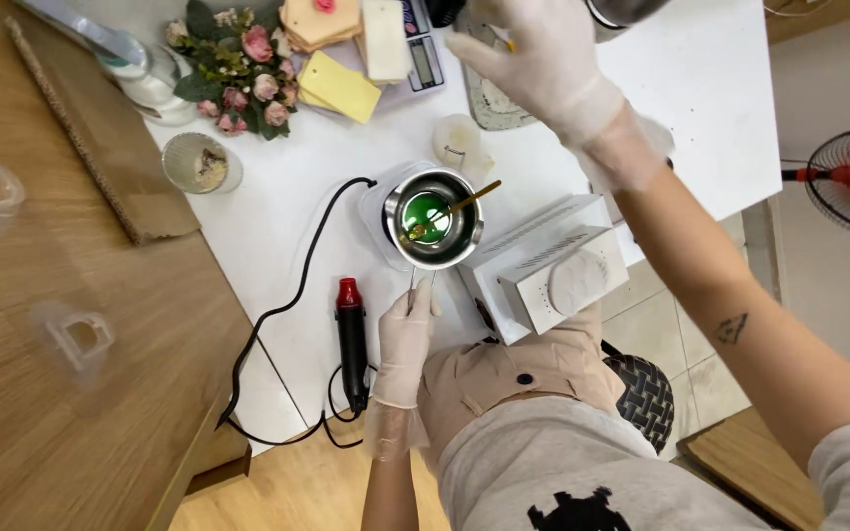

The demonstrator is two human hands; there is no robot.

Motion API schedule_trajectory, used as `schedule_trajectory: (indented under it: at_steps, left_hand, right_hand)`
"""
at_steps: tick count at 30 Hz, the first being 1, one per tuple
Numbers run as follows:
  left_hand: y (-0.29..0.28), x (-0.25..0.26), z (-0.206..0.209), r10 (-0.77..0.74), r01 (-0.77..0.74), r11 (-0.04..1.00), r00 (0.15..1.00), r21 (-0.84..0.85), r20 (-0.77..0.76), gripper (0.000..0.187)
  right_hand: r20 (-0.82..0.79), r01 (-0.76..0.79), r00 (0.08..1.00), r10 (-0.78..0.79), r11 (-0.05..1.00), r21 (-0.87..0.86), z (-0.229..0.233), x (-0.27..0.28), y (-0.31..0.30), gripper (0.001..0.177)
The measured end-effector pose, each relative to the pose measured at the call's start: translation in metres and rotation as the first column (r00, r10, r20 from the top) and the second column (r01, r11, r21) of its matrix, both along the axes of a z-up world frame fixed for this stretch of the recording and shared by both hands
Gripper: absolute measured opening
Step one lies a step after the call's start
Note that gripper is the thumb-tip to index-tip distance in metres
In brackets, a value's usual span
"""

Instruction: The person holds a melting pot of green melted wax and uses a spoon to ladle the wax into leaf-shaped molds on a tray, filling several molds one at a time. They then place a block of wax into the pot and use a heat gun to melt it.

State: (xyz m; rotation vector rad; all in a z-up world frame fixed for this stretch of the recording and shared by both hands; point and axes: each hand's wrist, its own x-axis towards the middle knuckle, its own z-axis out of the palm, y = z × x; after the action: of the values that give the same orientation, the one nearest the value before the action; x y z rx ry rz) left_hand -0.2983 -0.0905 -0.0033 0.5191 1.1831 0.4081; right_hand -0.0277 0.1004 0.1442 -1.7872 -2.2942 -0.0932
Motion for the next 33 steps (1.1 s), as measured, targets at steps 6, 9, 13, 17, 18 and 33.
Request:
schedule_trajectory:
  at_steps: [6, 9, 13, 17, 18, 33]
  left_hand:
    - [0.002, 0.0, 0.062, -0.046, 0.049, 0.995, 0.999, 0.086, -0.029, 0.038]
    - [-0.001, 0.006, 0.087, -0.087, 0.093, 0.985, 0.995, 0.148, -0.049, 0.032]
    - [-0.011, 0.012, 0.116, -0.201, 0.23, 0.933, 0.971, 0.276, -0.128, 0.03]
    - [-0.028, 0.022, 0.132, -0.281, 0.34, 0.878, 0.936, 0.337, -0.213, 0.03]
    - [-0.032, 0.024, 0.132, -0.296, 0.355, 0.87, 0.931, 0.343, -0.214, 0.03]
    - [-0.058, 0.035, 0.145, -0.364, 0.487, 0.743, 0.87, 0.459, -0.333, 0.028]
  right_hand:
    - [-0.579, 0.295, 0.393, -0.714, 0.694, -0.656, 0.02, 0.012, -0.144, 0.048]
    - [-0.669, 0.161, 0.024, -0.743, 0.663, -0.731, 0.014, 0.003, -0.183, 0.05]
    - [-0.84, 0.281, -0.146, -0.523, 0.792, -0.542, 0.002, -0.01, -0.222, 0.041]
    - [-0.901, 0.449, -0.141, -0.41, 0.785, -0.427, 0.014, -0.018, -0.254, 0.015]
    - [-0.903, 0.463, -0.148, -0.403, 0.779, -0.423, 0.014, -0.019, -0.266, 0.015]
    - [-0.98, 0.727, 0.063, -0.189, 0.681, -0.085, 0.011, -0.035, -0.358, 0.029]
